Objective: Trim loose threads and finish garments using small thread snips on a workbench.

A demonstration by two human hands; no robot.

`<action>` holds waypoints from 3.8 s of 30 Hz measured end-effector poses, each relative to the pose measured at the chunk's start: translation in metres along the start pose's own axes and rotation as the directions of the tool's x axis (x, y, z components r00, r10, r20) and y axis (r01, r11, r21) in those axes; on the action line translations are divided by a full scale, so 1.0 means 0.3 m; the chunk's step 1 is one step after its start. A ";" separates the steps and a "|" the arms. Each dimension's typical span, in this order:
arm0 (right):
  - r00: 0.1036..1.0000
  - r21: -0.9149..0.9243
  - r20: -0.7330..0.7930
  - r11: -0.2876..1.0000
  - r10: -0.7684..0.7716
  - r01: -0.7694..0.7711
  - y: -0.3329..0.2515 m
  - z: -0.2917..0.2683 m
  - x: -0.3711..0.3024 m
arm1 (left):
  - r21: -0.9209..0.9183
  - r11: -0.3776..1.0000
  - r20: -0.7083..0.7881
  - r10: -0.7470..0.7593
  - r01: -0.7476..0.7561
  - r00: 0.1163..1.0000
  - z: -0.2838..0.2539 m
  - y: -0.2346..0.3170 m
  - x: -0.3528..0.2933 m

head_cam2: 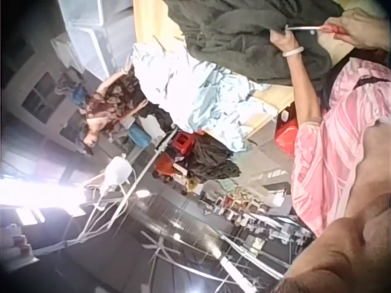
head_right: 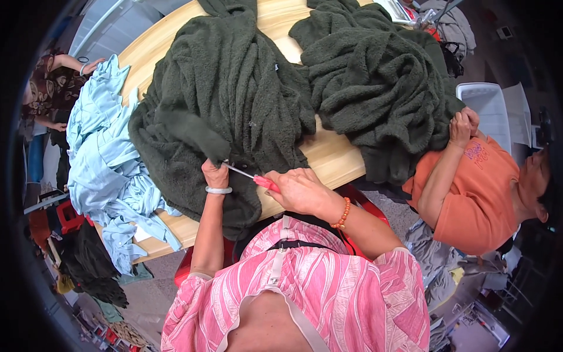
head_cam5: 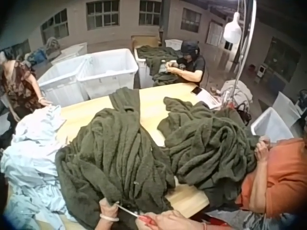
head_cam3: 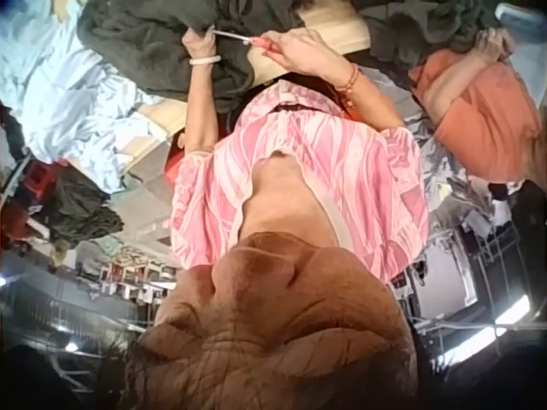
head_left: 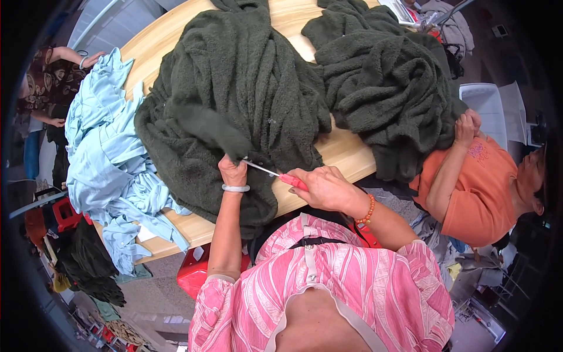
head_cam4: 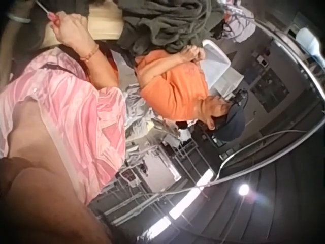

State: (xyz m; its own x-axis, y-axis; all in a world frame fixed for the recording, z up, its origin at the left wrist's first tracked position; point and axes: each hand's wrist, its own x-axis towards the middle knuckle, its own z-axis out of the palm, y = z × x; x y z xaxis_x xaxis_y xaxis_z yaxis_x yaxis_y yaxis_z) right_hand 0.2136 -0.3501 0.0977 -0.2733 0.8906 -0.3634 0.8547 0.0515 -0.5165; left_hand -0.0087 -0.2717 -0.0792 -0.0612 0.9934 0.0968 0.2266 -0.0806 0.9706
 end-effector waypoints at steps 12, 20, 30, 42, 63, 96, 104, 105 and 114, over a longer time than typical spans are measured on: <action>0.984 0.114 -0.106 0.985 0.141 -0.129 0.126 0.068 -0.085 | 0.166 0.973 0.023 -0.165 0.159 0.986 0.076 -0.036 -0.082; 0.995 -0.090 0.102 0.996 0.004 0.005 0.180 0.082 -0.126 | 0.659 0.704 0.254 0.120 -0.263 0.960 0.117 -0.149 -0.210; 0.971 0.064 0.177 0.982 0.164 -0.178 -0.089 0.131 -0.171 | 0.358 0.900 0.307 0.136 -0.247 0.942 -0.121 -0.007 -0.294; 0.899 0.229 0.090 0.887 -0.429 0.401 -0.279 0.418 0.007 | -0.103 0.765 -0.502 -0.591 0.635 0.631 -0.597 -0.191 -0.603; 0.904 0.511 -0.408 0.789 -0.125 0.340 -0.109 0.152 0.046 | -0.931 0.235 0.195 -0.330 0.281 0.924 -0.075 0.530 -0.073; 0.937 0.124 -0.249 0.967 0.246 -0.221 0.351 -0.194 -0.254 | -0.644 0.575 0.309 -0.409 0.505 0.859 0.585 0.302 0.104; 0.975 0.074 -0.052 0.975 0.214 -0.210 0.318 -0.241 -0.174 | -0.479 0.728 0.319 -0.377 0.491 0.870 0.563 0.195 0.107; 0.970 0.074 -0.114 0.975 0.216 -0.208 0.331 -0.236 -0.159 | -0.478 0.726 0.323 -0.378 0.494 0.868 0.568 0.206 0.113; 0.958 0.235 -0.219 0.963 0.183 -0.131 0.347 -0.235 -0.150 | -0.370 0.671 0.448 -0.478 0.643 0.756 0.445 0.302 0.148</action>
State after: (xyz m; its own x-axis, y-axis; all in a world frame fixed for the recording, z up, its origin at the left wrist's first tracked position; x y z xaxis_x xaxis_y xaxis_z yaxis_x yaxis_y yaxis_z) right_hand 0.3460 -0.3531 0.1149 -0.0087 0.9619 -0.2734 0.7551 -0.1730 -0.6324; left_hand 0.1390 -0.2239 -0.0165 0.2807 0.8258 -0.4891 -0.2470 0.5546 0.7946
